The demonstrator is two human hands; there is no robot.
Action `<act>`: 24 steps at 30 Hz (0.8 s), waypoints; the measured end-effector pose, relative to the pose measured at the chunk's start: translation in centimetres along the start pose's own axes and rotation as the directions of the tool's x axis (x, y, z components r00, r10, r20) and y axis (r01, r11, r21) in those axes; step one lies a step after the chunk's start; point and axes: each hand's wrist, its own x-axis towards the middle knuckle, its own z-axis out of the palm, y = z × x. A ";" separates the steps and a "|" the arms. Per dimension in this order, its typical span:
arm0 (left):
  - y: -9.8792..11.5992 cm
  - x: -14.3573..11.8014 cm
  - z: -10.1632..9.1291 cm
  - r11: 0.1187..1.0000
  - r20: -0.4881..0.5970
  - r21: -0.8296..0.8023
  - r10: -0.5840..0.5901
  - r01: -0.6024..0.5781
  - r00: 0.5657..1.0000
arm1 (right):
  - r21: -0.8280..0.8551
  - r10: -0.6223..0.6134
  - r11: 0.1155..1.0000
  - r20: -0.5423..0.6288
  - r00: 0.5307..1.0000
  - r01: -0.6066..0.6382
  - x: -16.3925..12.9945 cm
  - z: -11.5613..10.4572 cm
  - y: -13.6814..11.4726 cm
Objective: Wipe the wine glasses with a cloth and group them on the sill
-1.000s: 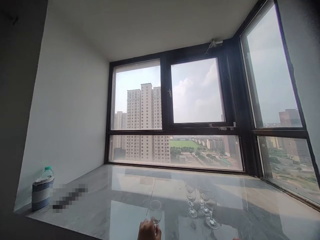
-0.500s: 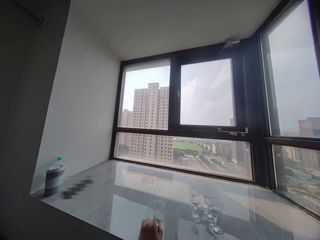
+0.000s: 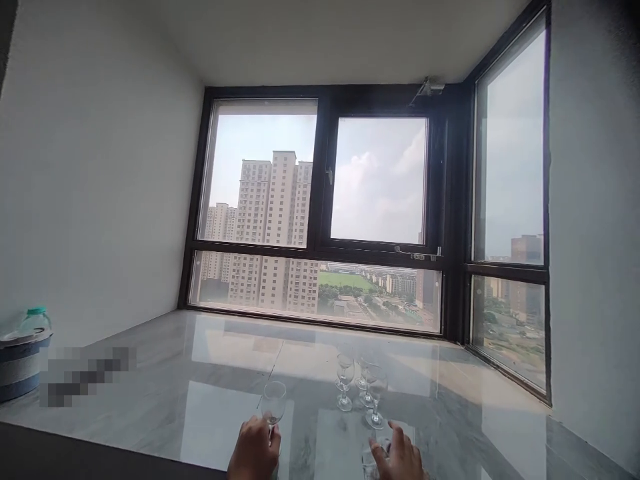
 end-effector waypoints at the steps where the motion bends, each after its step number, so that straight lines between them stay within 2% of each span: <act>1: 0.0 0.0 0.1 1.000 0.006 0.001 0.000 0.000 1.000 | 0.023 -0.025 0.999 0.047 0.999 0.024 0.1 0.3 -0.5; 3: 0.0 0.0 0.1 1.000 0.027 0.006 -0.004 0.003 1.000 | 0.031 -0.073 0.997 0.193 0.979 0.068 0.3 0.6 -1.5; 4: 0.0 0.0 0.0 1.000 0.037 0.009 -0.008 0.007 0.999 | 0.025 -0.072 0.997 0.292 0.954 0.068 0.4 0.7 -2.0; 6: 0.1 0.0 -0.3 1.000 0.058 0.012 -0.013 0.013 0.998 | 0.024 -0.021 1.000 0.472 0.881 0.011 0.6 0.6 -3.0; 8: 0.2 0.0 -0.7 1.000 0.073 0.004 -0.005 0.005 0.997 | 0.083 0.002 0.995 0.562 0.827 -0.059 0.7 0.5 -4.2; 9: 0.3 0.0 -0.9 1.000 0.083 -0.001 0.004 -0.004 0.997 | 0.140 -0.007 0.986 0.554 0.832 -0.085 0.6 0.4 -5.0; 10: 0.4 0.0 -1.0 1.000 0.095 -0.005 0.016 -0.016 0.995 | 0.208 -0.020 0.973 0.513 0.858 -0.102 0.6 0.2 -6.0; 12: 0.6 0.0 -1.3 0.999 0.121 -0.008 0.035 -0.034 0.992 | 0.342 -0.010 0.931 0.363 0.932 -0.124 0.5 -0.7 -8.5; 14: 0.8 -0.1 -1.6 0.999 0.126 -0.017 0.046 -0.044 0.991 | 0.452 -0.007 0.888 0.191 0.982 -0.082 0.8 -2.1 -11.7; 16: 1.2 -0.3 -1.9 0.998 0.104 -0.038 0.046 -0.042 0.993 | 0.497 -0.087 0.867 0.100 0.991 0.026 1.3 -3.7 -15.4; 18: 1.5 -0.4 -2.2 0.998 0.088 -0.054 0.027 -0.023 0.996 | 0.496 -0.217 0.852 0.043 0.975 0.167 1.9 -4.8 -19.1; 20: 1.6 -0.4 -2.5 0.998 0.113 -0.056 -0.007 0.014 0.994 | 0.422 -0.405 0.836 0.042 0.914 0.351 2.2 -5.2 -22.1; 22: 1.6 -0.3 -2.7 0.997 0.164 -0.061 -0.033 0.043 0.986 | 0.358 -0.523 0.817 0.127 0.843 0.453 2.2 -4.7 -24.2; 24: 1.4 0.0 -2.8 0.994 0.211 -0.076 -0.057 0.074 0.976 | 0.323 -0.541 0.827 0.238 0.807 0.460 2.1 -3.9 -25.3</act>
